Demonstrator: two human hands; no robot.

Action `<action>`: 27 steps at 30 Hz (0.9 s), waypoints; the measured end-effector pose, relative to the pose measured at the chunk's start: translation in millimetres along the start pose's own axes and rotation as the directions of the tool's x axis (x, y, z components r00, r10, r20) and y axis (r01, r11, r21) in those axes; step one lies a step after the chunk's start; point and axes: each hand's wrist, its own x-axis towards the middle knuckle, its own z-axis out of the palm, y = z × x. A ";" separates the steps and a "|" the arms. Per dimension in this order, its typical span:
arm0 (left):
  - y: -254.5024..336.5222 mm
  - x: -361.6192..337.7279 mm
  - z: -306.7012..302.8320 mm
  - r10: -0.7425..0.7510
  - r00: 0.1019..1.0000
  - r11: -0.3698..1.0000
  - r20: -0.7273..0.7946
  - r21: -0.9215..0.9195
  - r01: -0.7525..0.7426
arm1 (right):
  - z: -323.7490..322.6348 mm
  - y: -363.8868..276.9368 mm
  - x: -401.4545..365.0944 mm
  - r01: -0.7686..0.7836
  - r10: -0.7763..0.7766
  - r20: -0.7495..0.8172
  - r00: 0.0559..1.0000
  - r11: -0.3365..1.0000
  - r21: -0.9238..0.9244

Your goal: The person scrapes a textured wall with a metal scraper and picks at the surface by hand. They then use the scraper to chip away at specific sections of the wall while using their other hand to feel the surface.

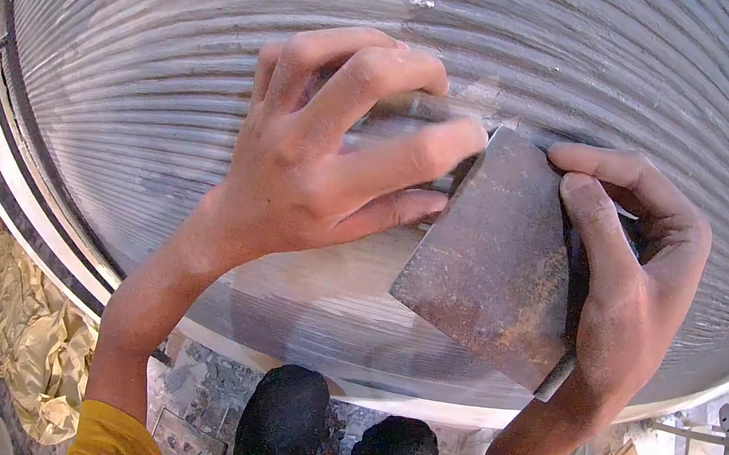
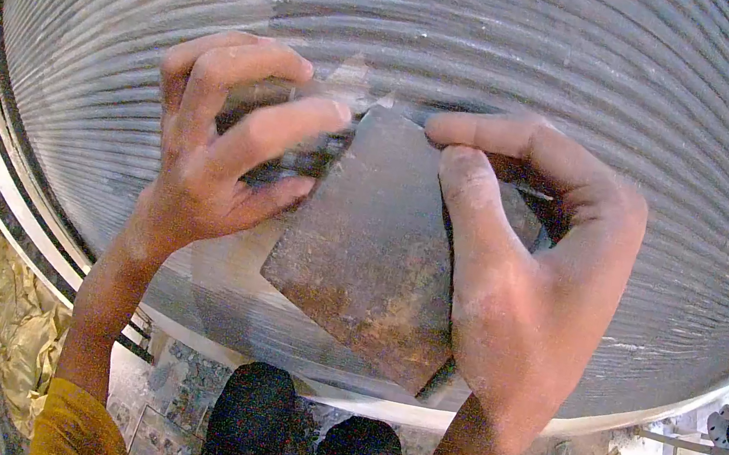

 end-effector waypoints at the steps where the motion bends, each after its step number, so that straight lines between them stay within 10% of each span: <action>1: 0.0 -0.2 0.0 -0.001 1.000 1.000 0.000 -0.002 0.001 | 0.7 -1.2 0.0 -0.001 0.001 0.000 1.000 1.000 -0.002; 27: 3.1 -0.1 -0.3 -0.014 1.000 1.000 0.007 0.020 0.013 | 22.4 20.6 -16.3 0.100 -0.084 -0.157 0.984 0.990 0.096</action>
